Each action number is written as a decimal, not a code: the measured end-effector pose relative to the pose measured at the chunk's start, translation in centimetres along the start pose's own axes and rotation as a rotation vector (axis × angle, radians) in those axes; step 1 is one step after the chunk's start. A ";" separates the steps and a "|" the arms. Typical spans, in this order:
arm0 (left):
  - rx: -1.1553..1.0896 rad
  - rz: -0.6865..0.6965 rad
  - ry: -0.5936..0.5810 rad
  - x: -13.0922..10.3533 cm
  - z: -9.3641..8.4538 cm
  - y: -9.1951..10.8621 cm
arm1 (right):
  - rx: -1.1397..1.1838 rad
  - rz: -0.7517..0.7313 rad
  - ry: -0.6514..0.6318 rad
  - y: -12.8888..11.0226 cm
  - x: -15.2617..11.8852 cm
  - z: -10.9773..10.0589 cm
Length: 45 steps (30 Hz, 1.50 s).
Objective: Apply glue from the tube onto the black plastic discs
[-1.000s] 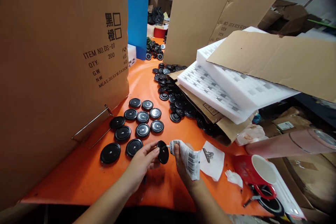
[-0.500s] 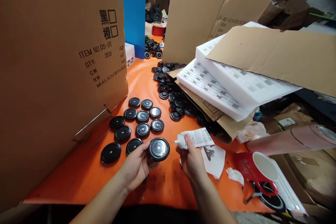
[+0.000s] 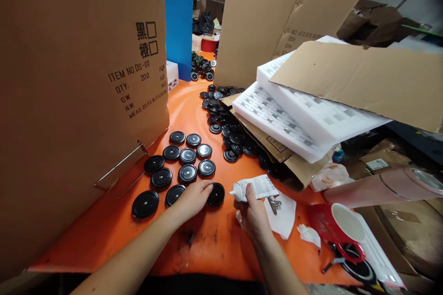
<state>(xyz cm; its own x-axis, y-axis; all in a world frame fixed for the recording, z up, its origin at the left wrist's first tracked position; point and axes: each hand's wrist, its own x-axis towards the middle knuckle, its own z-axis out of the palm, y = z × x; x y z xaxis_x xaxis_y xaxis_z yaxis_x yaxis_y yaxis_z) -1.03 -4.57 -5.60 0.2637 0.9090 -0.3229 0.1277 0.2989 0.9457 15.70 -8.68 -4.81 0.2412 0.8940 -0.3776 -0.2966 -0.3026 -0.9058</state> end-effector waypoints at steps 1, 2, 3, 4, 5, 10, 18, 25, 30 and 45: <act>0.034 0.034 0.016 0.4 0.0 0.3 | -0.013 0.058 -0.013 0.1 0.0 -0.3; 0.061 0.063 0.029 0.8 -0.1 0.7 | -0.031 0.101 -0.031 0.2 0.0 -0.5; 0.078 0.087 0.034 1.0 0.0 1.2 | -0.056 0.119 -0.053 0.2 -0.1 -0.7; 0.087 0.107 0.029 1.2 0.1 1.7 | -0.091 0.109 -0.080 0.1 -0.2 -0.8; 0.088 0.119 0.010 1.4 0.3 2.3 | -0.125 0.094 -0.111 0.0 -0.3 -0.9; -0.010 0.058 -0.262 2.1 2.1 5.0 | -0.180 0.038 -0.293 -0.7 -0.8 -0.3; -0.188 0.034 -0.351 1.3 3.0 8.1 | -0.348 -0.158 -0.349 -0.9 0.0 -1.0; -0.016 0.255 -0.224 -1.2 3.1 8.7 | -0.118 -0.460 -0.128 -3.0 -0.5 -1.7; -0.075 0.219 0.067 -2.6 2.7 6.8 | -0.414 -0.770 -0.091 -4.6 -2.9 -1.4; -0.379 -0.014 -0.180 -4.9 1.6 3.7 | -0.157 -0.447 -0.179 0.9 -4.7 0.7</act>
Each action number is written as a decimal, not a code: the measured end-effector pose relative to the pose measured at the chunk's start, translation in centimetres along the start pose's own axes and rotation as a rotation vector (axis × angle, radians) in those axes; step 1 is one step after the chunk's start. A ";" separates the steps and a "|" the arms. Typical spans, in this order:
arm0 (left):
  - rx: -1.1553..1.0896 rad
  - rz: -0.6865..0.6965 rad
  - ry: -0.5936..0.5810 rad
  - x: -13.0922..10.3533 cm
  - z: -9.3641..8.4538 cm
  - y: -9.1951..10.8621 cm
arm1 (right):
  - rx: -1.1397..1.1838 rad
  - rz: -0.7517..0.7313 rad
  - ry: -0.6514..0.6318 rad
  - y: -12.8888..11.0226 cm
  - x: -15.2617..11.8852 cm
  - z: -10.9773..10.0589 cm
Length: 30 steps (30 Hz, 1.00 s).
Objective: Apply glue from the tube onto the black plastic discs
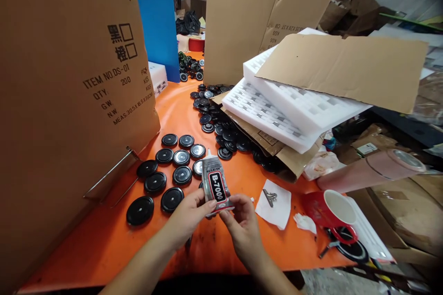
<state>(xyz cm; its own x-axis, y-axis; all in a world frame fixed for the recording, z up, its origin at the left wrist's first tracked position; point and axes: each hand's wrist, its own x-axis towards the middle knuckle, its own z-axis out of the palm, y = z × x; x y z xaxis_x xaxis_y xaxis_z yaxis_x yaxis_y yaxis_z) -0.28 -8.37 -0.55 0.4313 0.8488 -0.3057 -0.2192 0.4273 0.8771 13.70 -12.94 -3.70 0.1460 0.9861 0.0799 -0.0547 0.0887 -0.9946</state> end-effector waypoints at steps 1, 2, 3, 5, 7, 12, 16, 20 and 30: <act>-0.013 -0.001 -0.007 -0.1 0.0 0.0 | 0.070 0.045 0.020 -0.2 0.0 0.3; -0.034 -0.004 -0.015 -0.3 0.0 -0.1 | 0.132 0.082 0.023 -0.4 0.1 0.6; -0.061 -0.011 -0.023 -0.4 0.1 -0.1 | 0.188 0.114 0.020 -0.7 0.3 0.8; -0.103 -0.026 -0.032 -0.6 0.2 -0.3 | 0.269 0.154 0.036 -1.1 0.7 1.1; -0.099 -0.025 -0.009 -0.6 0.4 -0.4 | 0.286 0.164 0.047 -1.2 0.9 1.3; -0.012 -0.022 0.102 -0.4 0.4 -0.4 | 0.067 0.015 -0.016 0.2 0.7 0.4; -0.134 -0.089 0.042 -0.5 0.3 -0.2 | -0.268 -0.216 -0.138 0.2 1.3 -1.3; -0.204 -0.097 0.055 -0.6 0.5 -0.6 | -0.429 -0.277 -0.116 -0.8 2.3 -1.7; -0.034 0.040 0.153 -0.6 0.7 -1.5 | -0.413 -0.131 -0.111 -1.1 2.9 -0.3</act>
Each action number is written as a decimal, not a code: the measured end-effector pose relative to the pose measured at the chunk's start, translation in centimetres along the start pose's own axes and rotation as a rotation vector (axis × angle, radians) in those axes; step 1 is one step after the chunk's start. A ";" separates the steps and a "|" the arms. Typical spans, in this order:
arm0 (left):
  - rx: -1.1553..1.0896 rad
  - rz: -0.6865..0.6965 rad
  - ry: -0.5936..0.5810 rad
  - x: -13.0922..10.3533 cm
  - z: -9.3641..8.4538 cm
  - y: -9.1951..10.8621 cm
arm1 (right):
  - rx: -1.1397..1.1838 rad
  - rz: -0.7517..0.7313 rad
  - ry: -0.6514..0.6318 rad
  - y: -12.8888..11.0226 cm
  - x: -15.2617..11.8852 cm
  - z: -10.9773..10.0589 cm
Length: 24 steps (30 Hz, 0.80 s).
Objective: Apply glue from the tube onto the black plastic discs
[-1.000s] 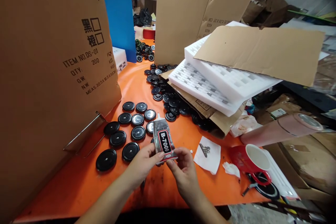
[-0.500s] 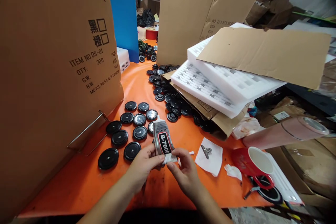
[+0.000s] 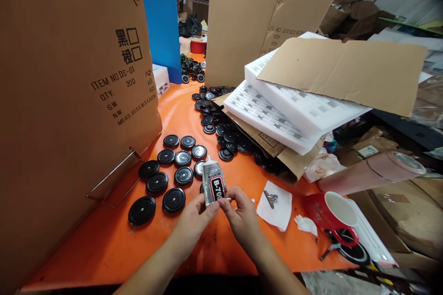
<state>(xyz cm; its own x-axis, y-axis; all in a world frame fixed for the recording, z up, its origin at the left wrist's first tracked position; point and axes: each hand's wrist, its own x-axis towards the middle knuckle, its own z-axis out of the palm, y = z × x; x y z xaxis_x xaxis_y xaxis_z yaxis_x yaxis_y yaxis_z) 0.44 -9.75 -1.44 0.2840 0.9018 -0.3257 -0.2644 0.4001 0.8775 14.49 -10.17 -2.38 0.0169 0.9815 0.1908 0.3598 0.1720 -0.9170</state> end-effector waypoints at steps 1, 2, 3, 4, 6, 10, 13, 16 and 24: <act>0.010 0.011 0.001 0.0 0.0 0.0 | 0.030 0.025 0.002 0.0 0.0 0.2; 0.017 0.020 0.004 0.0 0.1 0.1 | 0.072 0.051 0.012 0.1 0.0 0.4; 0.022 0.027 0.011 0.1 0.1 0.1 | 0.128 0.082 0.024 0.2 0.1 0.6; 0.031 0.031 0.017 0.1 0.1 0.1 | 0.197 0.118 0.042 0.3 0.1 0.8; 0.044 0.038 0.028 0.2 0.1 0.2 | 0.344 0.196 0.068 0.4 0.2 1.0; 0.031 0.070 0.041 0.2 0.0 0.5 | 0.432 0.260 -0.111 0.1 0.3 0.7; 0.031 0.089 0.031 0.2 0.0 0.6 | 0.422 0.255 -0.229 -0.2 0.3 0.4; 0.034 0.091 0.013 0.3 -0.1 0.5 | 0.465 0.277 -0.269 -0.2 0.3 0.2; 0.054 0.093 -0.025 0.1 -0.1 0.5 | 0.526 0.222 -0.357 0.8 0.3 0.3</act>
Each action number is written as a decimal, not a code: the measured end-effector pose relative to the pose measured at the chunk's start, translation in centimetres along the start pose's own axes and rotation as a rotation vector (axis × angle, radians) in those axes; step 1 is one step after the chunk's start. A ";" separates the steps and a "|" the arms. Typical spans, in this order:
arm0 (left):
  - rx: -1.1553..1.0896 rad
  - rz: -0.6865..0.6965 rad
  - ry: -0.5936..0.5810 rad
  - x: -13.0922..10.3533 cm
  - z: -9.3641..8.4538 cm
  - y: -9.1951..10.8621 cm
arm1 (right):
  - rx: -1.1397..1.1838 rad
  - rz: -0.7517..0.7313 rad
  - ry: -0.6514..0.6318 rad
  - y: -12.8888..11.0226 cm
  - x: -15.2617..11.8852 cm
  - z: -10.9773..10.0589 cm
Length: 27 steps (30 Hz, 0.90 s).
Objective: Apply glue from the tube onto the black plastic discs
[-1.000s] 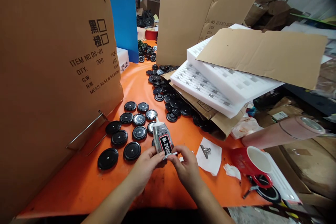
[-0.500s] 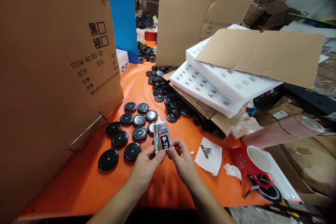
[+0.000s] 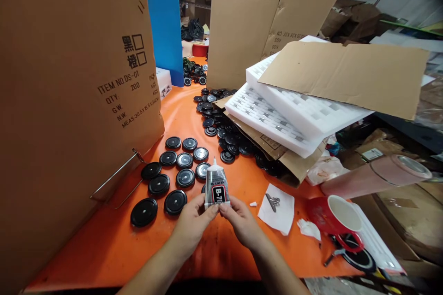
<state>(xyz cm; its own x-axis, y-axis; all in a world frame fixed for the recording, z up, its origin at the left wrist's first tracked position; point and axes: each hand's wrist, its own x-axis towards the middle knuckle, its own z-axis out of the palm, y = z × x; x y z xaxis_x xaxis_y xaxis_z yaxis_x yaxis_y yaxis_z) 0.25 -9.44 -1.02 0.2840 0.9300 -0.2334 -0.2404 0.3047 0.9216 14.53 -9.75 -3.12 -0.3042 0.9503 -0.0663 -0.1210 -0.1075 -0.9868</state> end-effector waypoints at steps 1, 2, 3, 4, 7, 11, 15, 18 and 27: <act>0.002 -0.004 0.007 0.0 0.0 0.0 | -0.003 -0.006 0.005 0.1 0.0 0.0; 0.004 -0.010 0.016 0.0 0.0 0.0 | -0.009 -0.011 0.012 0.2 0.0 0.0; 0.005 -0.019 0.022 0.0 0.0 -0.1 | -0.015 -0.017 0.018 0.2 -0.1 0.0; 0.005 -0.031 0.026 0.0 0.0 -0.1 | -0.018 -0.024 0.021 0.2 -0.1 0.1; 0.024 -0.072 0.027 0.1 0.0 -0.2 | -0.010 -0.048 0.000 0.1 -0.1 0.3; 0.078 -0.079 0.020 0.2 -0.1 -0.3 | -0.015 -0.064 -0.038 -0.1 -0.1 0.3; 0.102 -0.078 0.015 0.3 -0.3 -0.4 | -0.177 -0.094 -0.031 -0.3 -0.1 -0.1; 0.112 -0.078 -0.003 0.3 -0.5 -0.2 | -0.309 -0.113 -0.015 -0.6 -0.1 -0.5; 0.150 -0.136 -0.114 0.4 -1.2 0.7 | -0.341 -0.149 -0.095 -0.7 -0.3 -0.6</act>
<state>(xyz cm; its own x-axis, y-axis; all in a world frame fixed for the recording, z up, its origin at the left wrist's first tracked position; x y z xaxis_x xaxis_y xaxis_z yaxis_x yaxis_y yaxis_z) -0.86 -8.59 -0.87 0.4090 0.8508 -0.3300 -0.0546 0.3838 0.9218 15.27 -9.76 -2.50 -0.3947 0.9153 0.0803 0.1458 0.1487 -0.9781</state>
